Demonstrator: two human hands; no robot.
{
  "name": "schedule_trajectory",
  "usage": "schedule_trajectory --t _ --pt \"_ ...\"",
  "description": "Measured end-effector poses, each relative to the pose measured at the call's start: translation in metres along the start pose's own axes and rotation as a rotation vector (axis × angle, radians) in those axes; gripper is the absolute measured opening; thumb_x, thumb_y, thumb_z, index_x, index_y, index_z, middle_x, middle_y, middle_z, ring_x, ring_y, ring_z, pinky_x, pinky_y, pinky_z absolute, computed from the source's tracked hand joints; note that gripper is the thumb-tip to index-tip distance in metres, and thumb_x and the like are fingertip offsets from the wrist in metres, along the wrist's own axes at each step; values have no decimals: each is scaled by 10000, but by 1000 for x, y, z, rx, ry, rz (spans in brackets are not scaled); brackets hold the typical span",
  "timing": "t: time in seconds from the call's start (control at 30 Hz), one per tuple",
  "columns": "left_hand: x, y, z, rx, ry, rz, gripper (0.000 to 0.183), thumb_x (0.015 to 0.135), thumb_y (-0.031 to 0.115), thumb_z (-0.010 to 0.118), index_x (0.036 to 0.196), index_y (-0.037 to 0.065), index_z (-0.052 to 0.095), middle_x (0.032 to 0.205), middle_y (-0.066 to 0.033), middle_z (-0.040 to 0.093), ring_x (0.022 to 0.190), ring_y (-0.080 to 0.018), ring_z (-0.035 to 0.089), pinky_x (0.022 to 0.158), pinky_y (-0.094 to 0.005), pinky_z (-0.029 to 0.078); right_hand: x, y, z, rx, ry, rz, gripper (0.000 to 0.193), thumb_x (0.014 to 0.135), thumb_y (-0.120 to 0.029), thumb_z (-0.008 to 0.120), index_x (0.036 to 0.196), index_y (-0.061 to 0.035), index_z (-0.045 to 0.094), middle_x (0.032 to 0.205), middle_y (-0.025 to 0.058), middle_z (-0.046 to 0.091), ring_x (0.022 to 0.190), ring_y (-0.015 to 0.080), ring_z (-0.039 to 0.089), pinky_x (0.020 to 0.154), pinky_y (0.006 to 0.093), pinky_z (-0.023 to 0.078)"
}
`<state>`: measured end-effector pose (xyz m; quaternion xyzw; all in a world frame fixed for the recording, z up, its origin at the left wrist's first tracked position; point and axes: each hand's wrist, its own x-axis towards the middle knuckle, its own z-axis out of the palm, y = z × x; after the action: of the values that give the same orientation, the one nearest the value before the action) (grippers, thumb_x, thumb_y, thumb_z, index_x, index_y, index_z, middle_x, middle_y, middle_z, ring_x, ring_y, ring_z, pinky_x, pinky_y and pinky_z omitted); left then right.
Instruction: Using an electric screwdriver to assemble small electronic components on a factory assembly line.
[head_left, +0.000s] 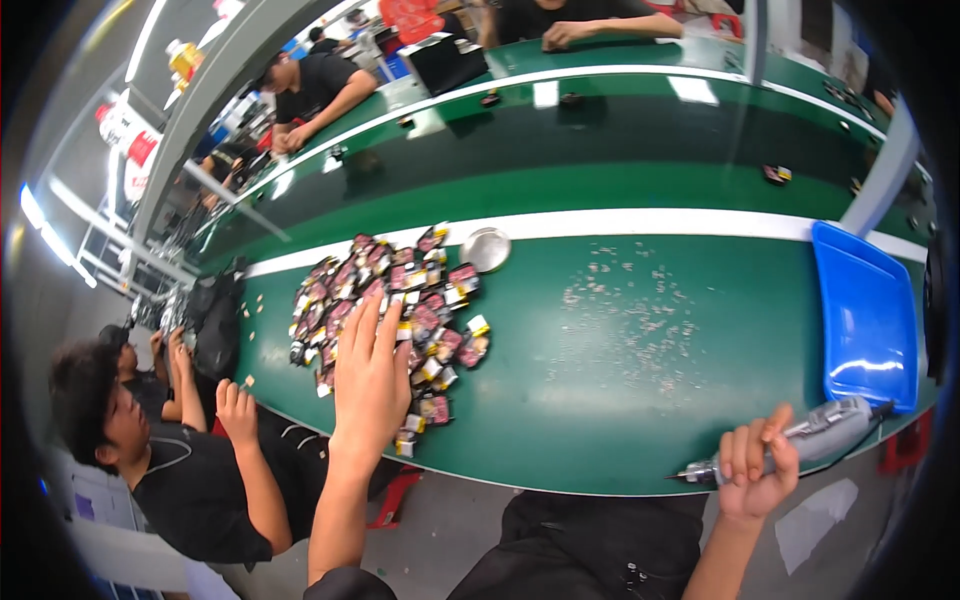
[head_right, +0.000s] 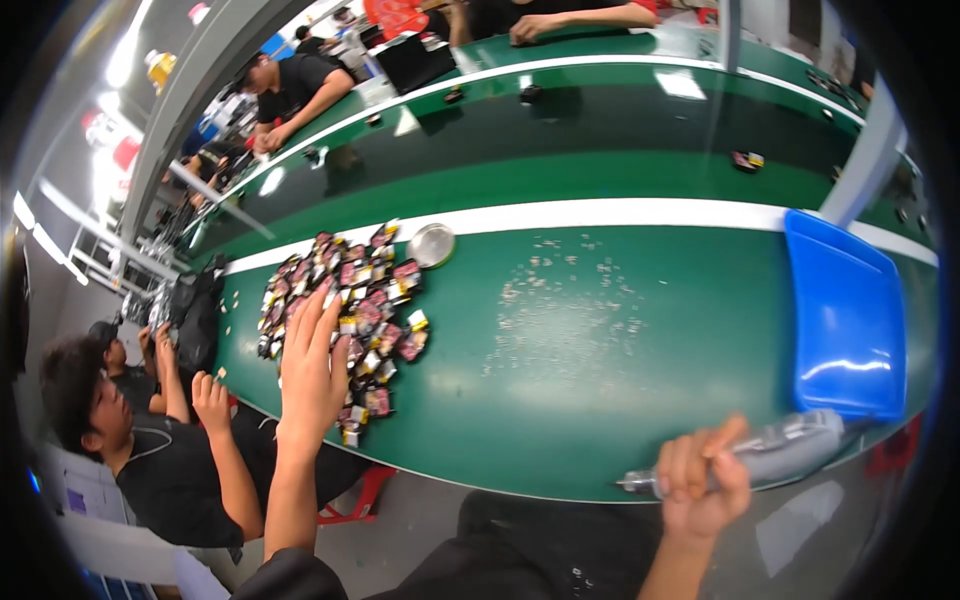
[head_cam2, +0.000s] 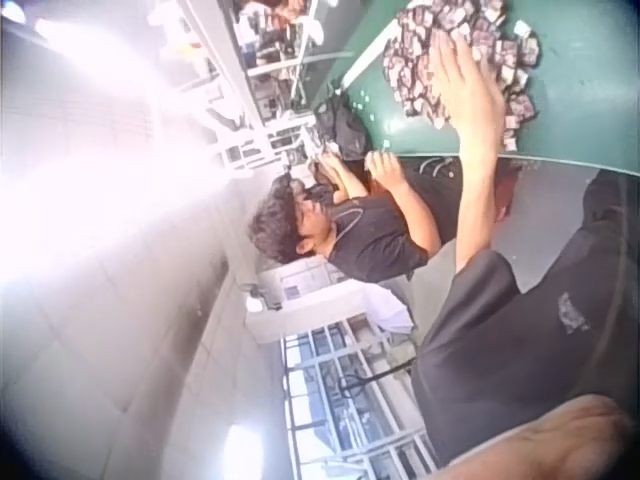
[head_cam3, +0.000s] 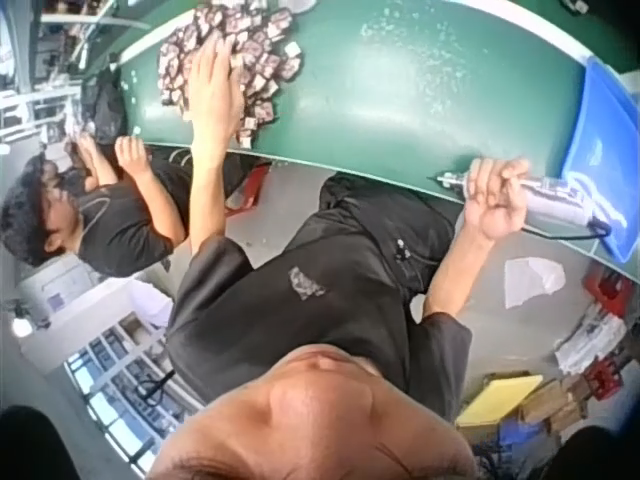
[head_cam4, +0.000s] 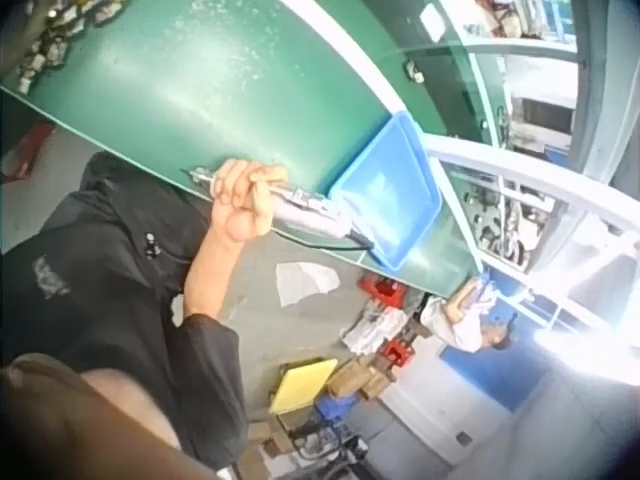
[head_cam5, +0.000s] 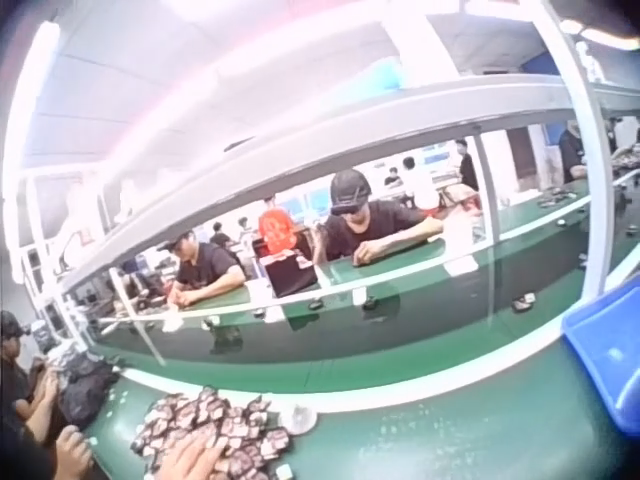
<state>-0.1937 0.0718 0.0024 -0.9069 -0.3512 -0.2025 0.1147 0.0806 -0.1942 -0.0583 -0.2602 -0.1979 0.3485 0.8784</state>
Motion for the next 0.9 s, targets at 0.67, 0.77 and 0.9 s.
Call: schedule_trajectory --t 0.67,0.77,0.9 --pt "72 88 80 -181 2 461 58 765 -8 615 790 -21 564 843 -122 541 766 -277 565 656 -379 504 -6 -2 -15 237 47 55 95 878 -165 496 879 -71 500 490 5 356 415 124 359 482 310 365" --pt "70 86 82 -196 13 488 58 729 3 566 767 -11 524 822 -140 516 764 -303 554 663 -385 491 -11 2 -18 265 69 37 92 885 -166 489 866 -77 491 490 -2 347 412 121 351 479 301 368" --pt "72 88 92 -226 66 432 110 742 -6 539 838 -24 487 803 -157 509 763 -329 552 684 -408 482 -14 3 -20 318 86 41 82 896 -151 473 862 -78 489 492 -6 345 412 115 350 470 285 364"
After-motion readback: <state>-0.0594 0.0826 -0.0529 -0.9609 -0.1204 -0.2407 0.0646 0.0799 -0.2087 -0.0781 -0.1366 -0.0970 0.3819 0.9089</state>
